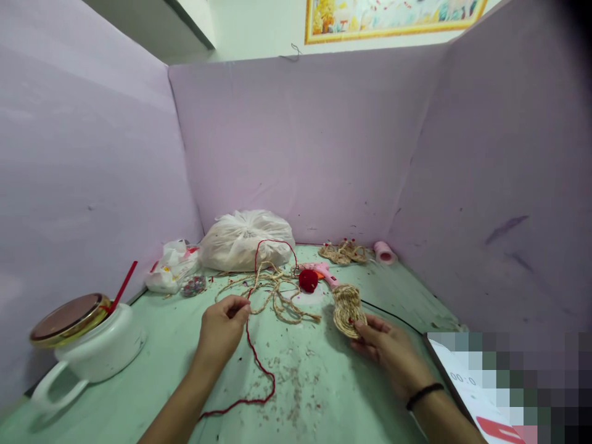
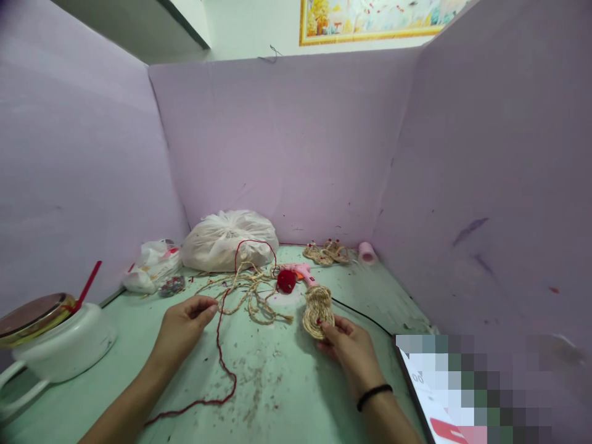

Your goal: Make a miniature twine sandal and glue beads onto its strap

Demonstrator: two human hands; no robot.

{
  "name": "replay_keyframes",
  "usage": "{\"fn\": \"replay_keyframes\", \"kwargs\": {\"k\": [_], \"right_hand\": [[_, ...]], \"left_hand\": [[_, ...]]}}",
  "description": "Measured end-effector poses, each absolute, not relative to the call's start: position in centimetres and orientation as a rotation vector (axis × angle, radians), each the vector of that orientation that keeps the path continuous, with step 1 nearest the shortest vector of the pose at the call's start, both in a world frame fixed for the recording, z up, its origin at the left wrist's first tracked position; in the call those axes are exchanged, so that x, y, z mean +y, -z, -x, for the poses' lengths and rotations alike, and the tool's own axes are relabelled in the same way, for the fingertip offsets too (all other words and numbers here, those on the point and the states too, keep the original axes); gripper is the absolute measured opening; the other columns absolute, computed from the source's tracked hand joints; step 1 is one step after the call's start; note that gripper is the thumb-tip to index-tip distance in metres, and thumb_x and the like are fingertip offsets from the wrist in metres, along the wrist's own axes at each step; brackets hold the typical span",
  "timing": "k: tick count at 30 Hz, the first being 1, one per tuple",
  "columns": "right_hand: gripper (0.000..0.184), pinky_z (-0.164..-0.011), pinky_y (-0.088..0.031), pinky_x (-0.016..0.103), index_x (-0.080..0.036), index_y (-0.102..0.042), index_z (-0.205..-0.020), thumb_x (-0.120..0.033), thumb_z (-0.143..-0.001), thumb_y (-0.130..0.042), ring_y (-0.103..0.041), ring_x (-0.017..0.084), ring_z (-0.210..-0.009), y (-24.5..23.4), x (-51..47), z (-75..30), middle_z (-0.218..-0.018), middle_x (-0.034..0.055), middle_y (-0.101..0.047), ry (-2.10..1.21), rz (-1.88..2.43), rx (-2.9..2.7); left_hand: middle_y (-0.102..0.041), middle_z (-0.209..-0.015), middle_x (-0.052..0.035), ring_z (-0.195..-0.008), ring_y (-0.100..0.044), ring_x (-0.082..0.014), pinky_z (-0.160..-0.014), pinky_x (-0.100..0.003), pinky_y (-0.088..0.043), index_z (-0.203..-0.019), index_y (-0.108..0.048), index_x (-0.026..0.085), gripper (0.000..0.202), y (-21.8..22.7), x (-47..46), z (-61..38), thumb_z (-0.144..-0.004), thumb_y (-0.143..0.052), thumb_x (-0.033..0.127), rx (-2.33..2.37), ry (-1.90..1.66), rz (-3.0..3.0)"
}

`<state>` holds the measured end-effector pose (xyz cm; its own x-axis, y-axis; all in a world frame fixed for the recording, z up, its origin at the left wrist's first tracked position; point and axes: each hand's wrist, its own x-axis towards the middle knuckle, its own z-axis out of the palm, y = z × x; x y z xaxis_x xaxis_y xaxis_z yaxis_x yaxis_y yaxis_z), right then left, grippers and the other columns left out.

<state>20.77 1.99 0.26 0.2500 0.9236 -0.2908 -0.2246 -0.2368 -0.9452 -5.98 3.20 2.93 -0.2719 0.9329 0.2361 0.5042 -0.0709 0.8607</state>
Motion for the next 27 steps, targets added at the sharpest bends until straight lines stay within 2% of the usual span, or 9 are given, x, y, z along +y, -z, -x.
{"fn": "replay_keyframes", "kwargs": {"k": [5,9,11,14,17,19,21,25,27], "right_hand": [[0.017,-0.058,-0.053,0.028,-0.013,-0.063,-0.077,-0.019,-0.061,-0.064,-0.061,0.015,-0.058,0.7,2.6,-20.7,-0.070,0.0057,-0.067,-1.257,1.474,-0.792],[0.031,-0.060,-0.050,0.035,-0.012,-0.064,-0.084,-0.026,-0.056,-0.064,-0.062,0.024,-0.066,0.9,2.6,-21.4,-0.078,0.0107,-0.066,-1.125,1.608,-0.901],[0.042,-0.067,-0.047,0.038,-0.011,-0.064,-0.092,-0.031,-0.055,-0.063,-0.060,0.027,-0.071,0.9,2.5,-21.8,-0.091,0.0144,-0.063,-0.891,1.737,-1.053],[0.054,-0.073,-0.044,0.039,-0.009,-0.059,-0.106,-0.039,-0.062,-0.054,-0.060,0.025,-0.072,0.9,2.3,-22.0,-0.103,0.0170,-0.058,-0.560,1.867,-1.338],[0.053,-0.070,-0.046,0.035,-0.008,-0.057,-0.107,-0.041,-0.066,-0.048,-0.061,0.023,-0.071,0.9,2.1,-21.7,-0.103,0.0158,-0.058,-0.589,1.818,-1.419],[0.049,-0.070,-0.046,0.033,-0.011,-0.058,-0.105,-0.040,-0.067,-0.049,-0.062,0.022,-0.071,0.9,1.9,-21.4,-0.102,0.0141,-0.058,-0.610,1.783,-1.422],[0.043,-0.070,-0.046,0.033,-0.014,-0.059,-0.102,-0.037,-0.067,-0.051,-0.062,0.022,-0.073,0.9,1.7,-21.3,-0.103,0.0129,-0.059,-0.592,1.774,-1.423],[0.037,-0.070,-0.044,0.037,-0.015,-0.062,-0.098,-0.032,-0.066,-0.054,-0.061,0.026,-0.079,0.7,1.4,-21.4,-0.104,0.0143,-0.058,-0.532,1.780,-1.457],[0.033,-0.072,-0.044,0.038,-0.015,-0.063,-0.094,-0.029,-0.065,-0.054,-0.060,0.027,-0.080,0.5,1.4,-21.3,-0.100,0.0138,-0.060,-0.529,1.752,-1.454]], "left_hand": [[-0.066,-0.070,-0.0027,-0.068,-0.058,-0.0180,-0.066,-0.028,-0.043,-0.072,-0.064,0.017,0.018,-2.5,3.3,6.3,-0.070,-0.051,0.029,1.890,-1.162,-1.733],[-0.065,-0.078,-0.0035,-0.077,-0.058,-0.0175,-0.073,-0.027,-0.043,-0.072,-0.063,0.019,0.015,-2.4,2.6,3.3,-0.072,-0.048,0.019,1.846,-0.983,-1.979],[-0.064,-0.089,-0.0056,-0.087,-0.057,-0.0191,-0.078,-0.029,-0.043,-0.084,-0.064,0.020,0.021,-2.2,2.5,0.9,-0.073,-0.047,0.015,1.738,-0.758,-2.249],[-0.054,-0.113,-0.0114,-0.099,-0.054,-0.0238,-0.076,-0.032,-0.045,-0.112,-0.054,0.021,0.046,-1.8,3.1,-2.4,-0.067,-0.049,0.009,1.741,-0.358,-2.527],[-0.048,-0.122,-0.0142,-0.100,-0.053,-0.0262,-0.073,-0.033,-0.047,-0.108,-0.056,0.019,0.050,-1.8,4.2,-3.1,-0.061,-0.050,0.004,1.806,-0.148,-2.587],[-0.053,-0.115,-0.0132,-0.099,-0.054,-0.0257,-0.074,-0.034,-0.047,-0.092,-0.062,0.018,0.037,-2.2,5.0,-1.9,-0.063,-0.046,0.002,1.837,-0.140,-2.587],[-0.057,-0.107,-0.0141,-0.099,-0.054,-0.0259,-0.075,-0.035,-0.046,-0.083,-0.064,0.016,0.033,-3.0,5.7,0.5,-0.068,-0.040,0.001,1.943,-0.158,-2.557],[-0.058,-0.096,-0.0189,-0.093,-0.056,-0.0311,-0.067,-0.039,-0.046,-0.086,-0.065,0.012,0.035,-4.5,6.0,5.2,-0.071,-0.034,0.003,2.263,-0.251,-2.410],[-0.057,-0.104,-0.0170,-0.097,-0.055,-0.0297,-0.072,-0.038,-0.046,-0.092,-0.064,0.014,0.035,-4.6,5.2,6.0,-0.076,-0.033,0.009,2.302,-0.578,-2.386]]}}
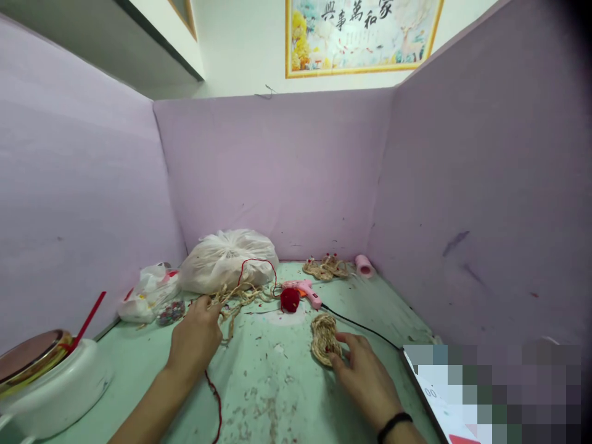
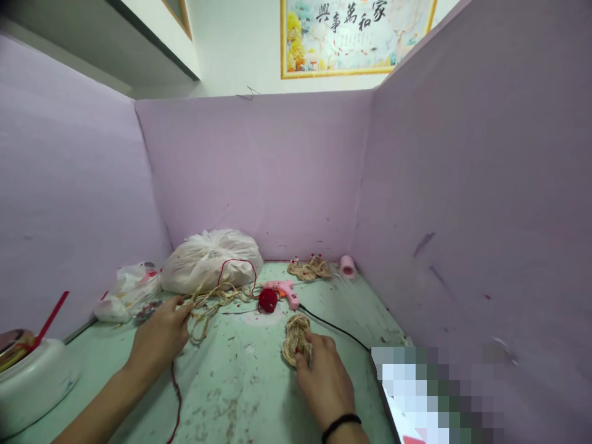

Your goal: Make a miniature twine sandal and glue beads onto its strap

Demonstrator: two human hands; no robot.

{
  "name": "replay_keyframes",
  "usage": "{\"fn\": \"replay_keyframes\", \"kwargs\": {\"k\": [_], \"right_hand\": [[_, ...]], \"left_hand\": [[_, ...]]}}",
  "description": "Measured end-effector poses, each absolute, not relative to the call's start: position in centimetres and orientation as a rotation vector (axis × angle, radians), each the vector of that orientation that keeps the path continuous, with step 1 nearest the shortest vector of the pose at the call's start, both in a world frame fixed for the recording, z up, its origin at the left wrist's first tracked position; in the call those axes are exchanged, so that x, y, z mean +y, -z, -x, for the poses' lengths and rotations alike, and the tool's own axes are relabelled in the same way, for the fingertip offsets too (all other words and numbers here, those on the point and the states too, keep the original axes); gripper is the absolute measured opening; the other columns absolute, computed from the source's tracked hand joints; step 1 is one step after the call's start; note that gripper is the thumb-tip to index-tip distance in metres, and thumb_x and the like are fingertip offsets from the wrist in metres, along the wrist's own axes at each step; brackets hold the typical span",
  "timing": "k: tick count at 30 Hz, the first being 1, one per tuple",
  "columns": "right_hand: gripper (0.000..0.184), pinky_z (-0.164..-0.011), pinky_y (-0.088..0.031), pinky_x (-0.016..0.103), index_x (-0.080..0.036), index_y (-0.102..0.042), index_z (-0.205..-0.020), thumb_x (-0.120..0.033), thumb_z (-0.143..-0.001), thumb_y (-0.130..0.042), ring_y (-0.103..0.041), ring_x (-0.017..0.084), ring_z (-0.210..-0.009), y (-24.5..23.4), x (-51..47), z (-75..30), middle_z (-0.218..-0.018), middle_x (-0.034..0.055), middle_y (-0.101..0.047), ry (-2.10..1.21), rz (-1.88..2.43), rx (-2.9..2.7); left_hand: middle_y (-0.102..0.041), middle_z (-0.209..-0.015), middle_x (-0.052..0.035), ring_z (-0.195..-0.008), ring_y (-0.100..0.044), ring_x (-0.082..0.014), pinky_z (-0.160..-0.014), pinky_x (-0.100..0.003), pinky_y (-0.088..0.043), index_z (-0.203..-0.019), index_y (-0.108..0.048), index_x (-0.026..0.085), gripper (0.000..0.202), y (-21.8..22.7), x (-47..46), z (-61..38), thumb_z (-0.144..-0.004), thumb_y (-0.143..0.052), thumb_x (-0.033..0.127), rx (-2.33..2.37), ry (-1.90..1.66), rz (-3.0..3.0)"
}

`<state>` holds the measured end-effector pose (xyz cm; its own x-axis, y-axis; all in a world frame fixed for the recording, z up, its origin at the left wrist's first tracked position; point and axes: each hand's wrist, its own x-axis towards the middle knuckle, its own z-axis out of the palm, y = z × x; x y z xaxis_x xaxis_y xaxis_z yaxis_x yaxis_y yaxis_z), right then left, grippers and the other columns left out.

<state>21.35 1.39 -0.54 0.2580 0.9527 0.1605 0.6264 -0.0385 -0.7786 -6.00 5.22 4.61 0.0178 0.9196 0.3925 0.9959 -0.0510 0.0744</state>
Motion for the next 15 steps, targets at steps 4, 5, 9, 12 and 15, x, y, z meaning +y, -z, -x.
{"fn": "replay_keyframes", "kwargs": {"k": [4,5,9,12,15], "right_hand": [[0.022,-0.069,-0.045,0.035,-0.017,-0.064,-0.083,-0.028,-0.066,-0.055,-0.060,0.023,-0.074,-0.4,1.3,-20.6,-0.089,0.0094,-0.064,-0.636,1.549,-1.331],[0.022,-0.066,-0.045,0.034,-0.017,-0.064,-0.081,-0.030,-0.066,-0.056,-0.059,0.022,-0.072,-0.7,1.1,-20.1,-0.085,0.0085,-0.065,-0.723,1.482,-1.289],[0.034,-0.054,-0.045,0.029,-0.014,-0.065,-0.083,-0.036,-0.057,-0.069,-0.058,0.018,-0.065,-1.3,-0.1,-17.6,-0.078,0.0068,-0.065,-1.312,1.190,-1.080],[0.044,-0.047,-0.045,0.024,-0.013,-0.065,-0.084,-0.032,-0.047,-0.078,-0.056,0.013,-0.058,-1.1,-1.0,-15.8,-0.081,0.0062,-0.064,-1.579,1.052,-0.918],[0.047,-0.045,-0.045,0.022,-0.013,-0.064,-0.085,-0.033,-0.046,-0.081,-0.054,0.010,-0.055,-0.7,-1.3,-15.0,-0.075,0.0031,-0.061,-1.598,1.000,-0.905]], "left_hand": [[-0.065,-0.097,-0.0089,-0.092,-0.058,-0.0216,-0.081,-0.031,-0.043,-0.086,-0.065,0.017,0.026,-3.9,2.3,4.0,-0.078,-0.040,0.019,-1.752,1.220,2.397],[-0.067,-0.088,-0.0069,-0.083,-0.060,-0.0196,-0.076,-0.028,-0.044,-0.082,-0.066,0.018,0.024,-3.7,1.6,3.1,-0.078,-0.042,0.022,-1.781,1.309,2.528],[-0.058,-0.056,-0.0005,-0.056,-0.051,-0.0137,-0.053,-0.022,-0.038,-0.062,-0.063,0.016,0.021,-2.4,0.2,0.3,-0.073,-0.052,0.029,-2.107,1.631,2.802],[-0.050,-0.051,0.0016,-0.052,-0.044,-0.0115,-0.052,-0.021,-0.034,-0.061,-0.062,0.014,0.023,-1.5,0.1,-0.2,-0.072,-0.052,0.031,-2.172,1.710,2.914],[-0.045,-0.050,0.0027,-0.051,-0.039,-0.0104,-0.050,-0.021,-0.030,-0.057,-0.058,0.014,0.027,-0.9,-0.1,-0.2,-0.074,-0.049,0.033,-2.169,1.625,2.946]]}}
